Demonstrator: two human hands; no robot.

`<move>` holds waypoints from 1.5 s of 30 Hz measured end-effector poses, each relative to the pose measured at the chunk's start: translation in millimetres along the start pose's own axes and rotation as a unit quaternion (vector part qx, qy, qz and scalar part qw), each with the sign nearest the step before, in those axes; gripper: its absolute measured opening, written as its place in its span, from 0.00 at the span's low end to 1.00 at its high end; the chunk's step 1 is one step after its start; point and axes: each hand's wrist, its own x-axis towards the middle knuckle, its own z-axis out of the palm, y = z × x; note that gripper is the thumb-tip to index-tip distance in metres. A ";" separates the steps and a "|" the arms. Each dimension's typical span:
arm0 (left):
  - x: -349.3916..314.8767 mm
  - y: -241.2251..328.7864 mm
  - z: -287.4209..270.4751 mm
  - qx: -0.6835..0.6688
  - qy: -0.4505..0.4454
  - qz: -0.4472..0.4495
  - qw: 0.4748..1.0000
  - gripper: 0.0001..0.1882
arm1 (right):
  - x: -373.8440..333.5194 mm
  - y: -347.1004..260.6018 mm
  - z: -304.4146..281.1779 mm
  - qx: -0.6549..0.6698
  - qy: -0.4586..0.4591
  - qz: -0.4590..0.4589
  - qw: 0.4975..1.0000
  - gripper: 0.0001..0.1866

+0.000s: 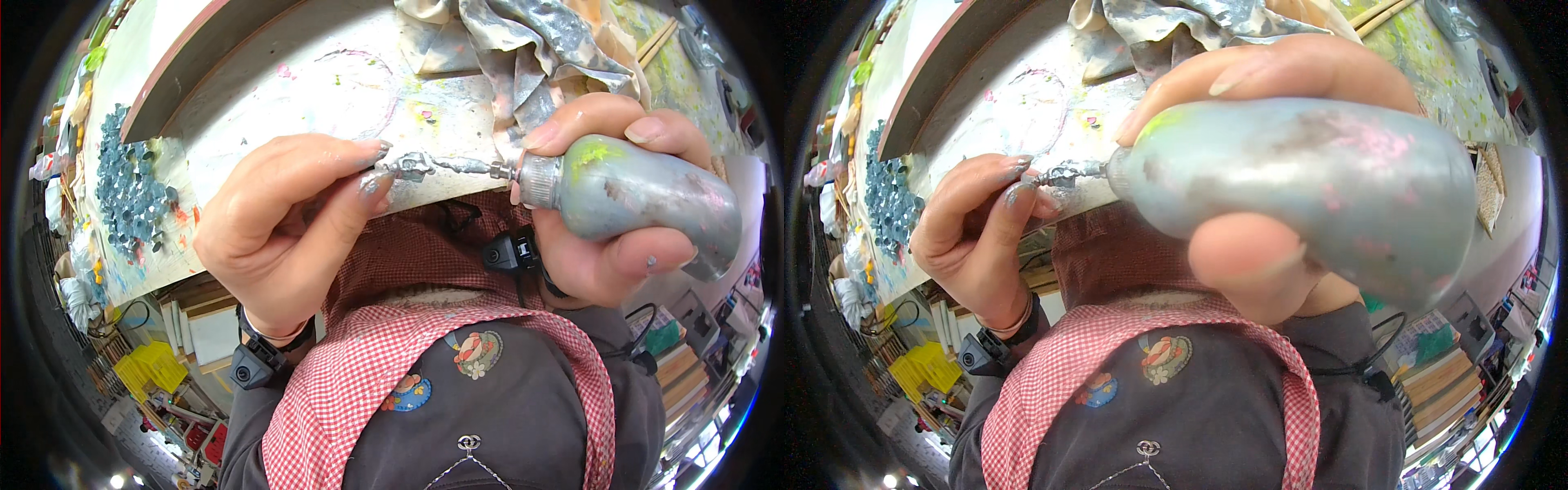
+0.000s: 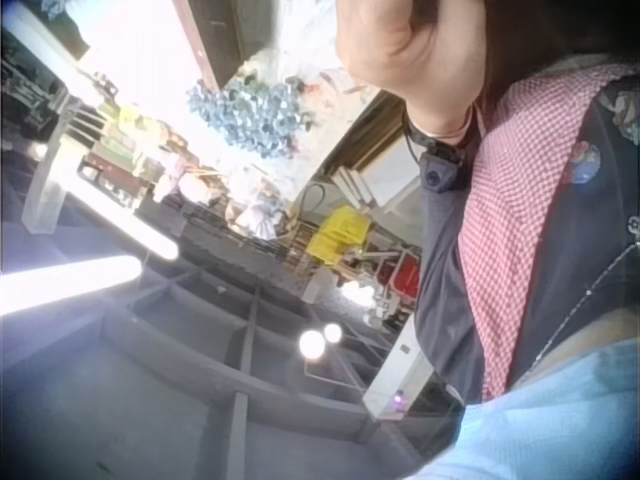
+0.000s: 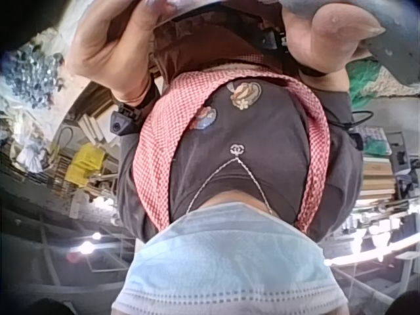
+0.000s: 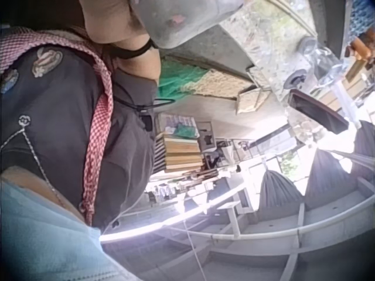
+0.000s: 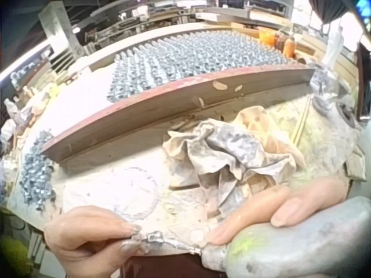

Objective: Apply adhesive to small silver-colored components and arrange them in a grid tray.

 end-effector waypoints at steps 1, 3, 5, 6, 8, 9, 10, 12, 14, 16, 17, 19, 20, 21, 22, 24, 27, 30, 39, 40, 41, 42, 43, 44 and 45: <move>0.9 0.9 1.4 -0.014 0.007 0.000 1.000 0.09 | 1.0 -0.3 -1.0 0.033 -0.020 0.003 0.999 0.32; 1.6 1.0 2.9 -0.020 0.016 -0.006 1.000 0.09 | 1.7 1.4 -1.9 0.039 -0.032 0.001 0.999 0.33; 2.7 2.5 5.2 -0.026 0.025 -0.012 0.999 0.08 | 2.5 3.5 -3.0 0.048 -0.052 -0.004 0.997 0.33; 3.7 4.1 6.9 -0.040 0.032 -0.025 0.998 0.07 | 3.0 4.6 -3.7 0.052 -0.063 -0.006 0.997 0.33; 4.5 5.5 9.5 -0.054 0.041 -0.038 0.997 0.07 | 3.5 6.7 -4.8 0.060 -0.082 -0.010 0.995 0.33; 4.5 5.9 10.4 -0.060 0.046 -0.041 0.996 0.06 | 3.6 7.7 -5.3 0.064 -0.092 -0.012 0.994 0.33; 4.3 6.1 10.8 -0.066 0.051 -0.044 0.996 0.05 | 3.6 8.7 -5.8 0.068 -0.101 -0.014 0.992 0.33; 4.3 6.5 11.3 -0.065 0.050 -0.044 0.996 0.05 | 4.0 10.3 -7.3 0.074 -0.119 -0.018 0.990 0.34; 4.6 6.9 11.7 -0.065 0.049 -0.045 0.996 0.05 | 4.3 11.5 -9.1 0.079 -0.137 -0.021 0.987 0.34; 5.2 7.4 12.2 -0.061 0.050 -0.047 0.996 0.05 | 4.6 12.2 -10.9 0.082 -0.154 -0.025 0.984 0.35; 5.1 6.9 12.5 -0.062 0.049 -0.048 0.996 0.05 | 4.1 12.8 -11.6 0.084 -0.162 -0.026 0.983 0.35; 5.1 5.8 12.9 -0.063 0.050 -0.042 0.996 0.05 | 3.0 13.5 -12.6 0.089 -0.179 -0.028 0.979 0.35; 4.9 5.4 13.1 -0.063 0.049 -0.043 0.996 0.05 | 2.3 13.7 -12.4 0.088 -0.178 -0.028 0.980 0.35; 4.6 5.0 13.3 -0.064 0.051 -0.042 0.996 0.05 | 1.4 14.1 -11.8 0.081 -0.173 -0.029 0.981 0.35; 4.4 4.5 13.4 -0.064 0.053 -0.042 0.996 0.05 | 0.7 14.5 -11.5 0.074 -0.168 -0.031 0.982 0.35; 3.6 5.4 11.9 -0.059 0.052 -0.040 0.996 0.05 | 2.4 8.6 -12.6 0.057 -0.170 -0.006 0.984 0.35; 3.2 5.4 11.9 -0.056 0.051 -0.037 0.996 0.05 | -2.9 1.0 -4.1 0.047 -0.121 0.027 0.991 0.35; 2.7 5.3 11.5 -0.054 0.051 -0.036 0.997 0.05 | -4.0 0.4 -2.9 0.051 -0.074 0.033 0.995 0.35; 1.9 4.1 11.2 -0.025 0.052 -0.015 0.998 0.05 | -1.3 0.5 -4.7 0.066 -0.116 0.055 0.990 0.34; 1.9 3.6 11.2 -0.023 0.053 -0.011 0.998 0.06 | -1.2 0.7 -4.8 0.069 -0.121 0.059 0.988 0.34; 1.7 3.8 11.1 -0.022 0.052 -0.011 0.998 0.06 | -0.6 -0.8 -4.1 0.069 -0.120 0.059 0.989 0.34; 1.6 4.1 11.0 -0.018 0.052 -0.010 0.998 0.06 | 0.7 -3.6 -2.7 0.062 -0.118 0.076 0.988 0.34; 1.3 4.3 10.8 -0.013 0.052 -0.008 0.999 0.06 | 2.3 -7.1 -0.9 0.056 -0.116 0.094 0.987 0.34; 1.7 4.2 11.0 -0.013 0.051 -0.008 0.999 0.06 | 4.6 -10.7 0.3 0.048 -0.115 0.110 0.986 0.34; 1.8 3.7 11.2 -0.017 0.051 -0.003 0.999 0.06 | 6.3 -13.4 1.2 0.041 -0.113 0.127 0.985 0.35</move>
